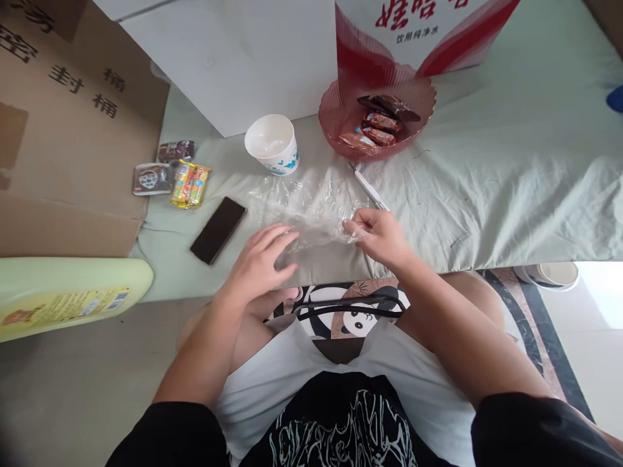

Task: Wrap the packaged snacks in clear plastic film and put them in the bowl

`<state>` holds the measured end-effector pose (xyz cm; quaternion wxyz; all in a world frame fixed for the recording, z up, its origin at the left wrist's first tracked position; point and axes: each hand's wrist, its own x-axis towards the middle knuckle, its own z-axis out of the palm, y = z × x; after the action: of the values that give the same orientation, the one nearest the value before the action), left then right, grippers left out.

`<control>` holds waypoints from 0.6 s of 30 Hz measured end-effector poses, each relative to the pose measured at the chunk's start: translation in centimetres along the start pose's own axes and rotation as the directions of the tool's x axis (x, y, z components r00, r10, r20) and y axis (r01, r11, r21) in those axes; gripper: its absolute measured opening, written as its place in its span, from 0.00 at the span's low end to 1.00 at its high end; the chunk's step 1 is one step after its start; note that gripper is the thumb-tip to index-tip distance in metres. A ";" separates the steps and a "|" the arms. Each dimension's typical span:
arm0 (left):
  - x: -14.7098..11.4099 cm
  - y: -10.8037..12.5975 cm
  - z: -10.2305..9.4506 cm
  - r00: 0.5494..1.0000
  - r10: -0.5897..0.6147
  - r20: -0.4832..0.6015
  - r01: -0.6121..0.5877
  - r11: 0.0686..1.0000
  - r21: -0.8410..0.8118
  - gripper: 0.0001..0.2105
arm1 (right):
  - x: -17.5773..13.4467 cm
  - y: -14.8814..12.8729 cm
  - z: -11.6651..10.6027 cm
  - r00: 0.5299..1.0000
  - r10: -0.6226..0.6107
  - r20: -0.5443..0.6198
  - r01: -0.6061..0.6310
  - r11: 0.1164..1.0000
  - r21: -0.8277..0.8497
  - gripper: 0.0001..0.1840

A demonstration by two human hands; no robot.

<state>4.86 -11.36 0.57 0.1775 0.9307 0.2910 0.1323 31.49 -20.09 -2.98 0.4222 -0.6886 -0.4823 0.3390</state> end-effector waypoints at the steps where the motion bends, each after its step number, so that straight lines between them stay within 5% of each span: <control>1: 0.2 -0.5 0.3 0.997 -0.074 -0.018 0.073 0.996 -0.041 0.14 | 0.1 0.0 0.0 1.000 0.009 -0.018 -0.009 1.000 0.028 0.22; 4: 0.8 -2.9 0.6 0.947 -0.296 -0.126 0.235 0.903 -0.358 0.07 | 0.2 0.2 -0.1 0.999 -0.009 -0.035 0.012 0.997 0.082 0.14; 9: 1.4 -4.8 -0.1 0.819 -0.546 -0.175 0.235 0.598 -0.767 0.15 | 0.1 0.3 0.1 0.977 -0.207 0.060 0.202 0.977 0.073 0.21; 13: 1.6 -4.8 -1.2 0.850 -0.526 0.030 0.375 0.565 -0.735 0.13 | -0.1 0.2 0.8 0.949 -0.311 -0.043 0.314 0.948 0.063 0.12; 18: 1.3 -5.3 -2.3 0.867 -0.495 0.054 0.390 0.607 -0.693 0.18 | -0.3 -0.3 1.1 0.963 -0.079 -0.257 0.138 0.966 0.218 0.17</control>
<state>2.46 -5.89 0.68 0.5130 0.6847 0.4546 0.2479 30.29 -20.00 -3.11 0.5751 -0.6431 -0.4201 0.2815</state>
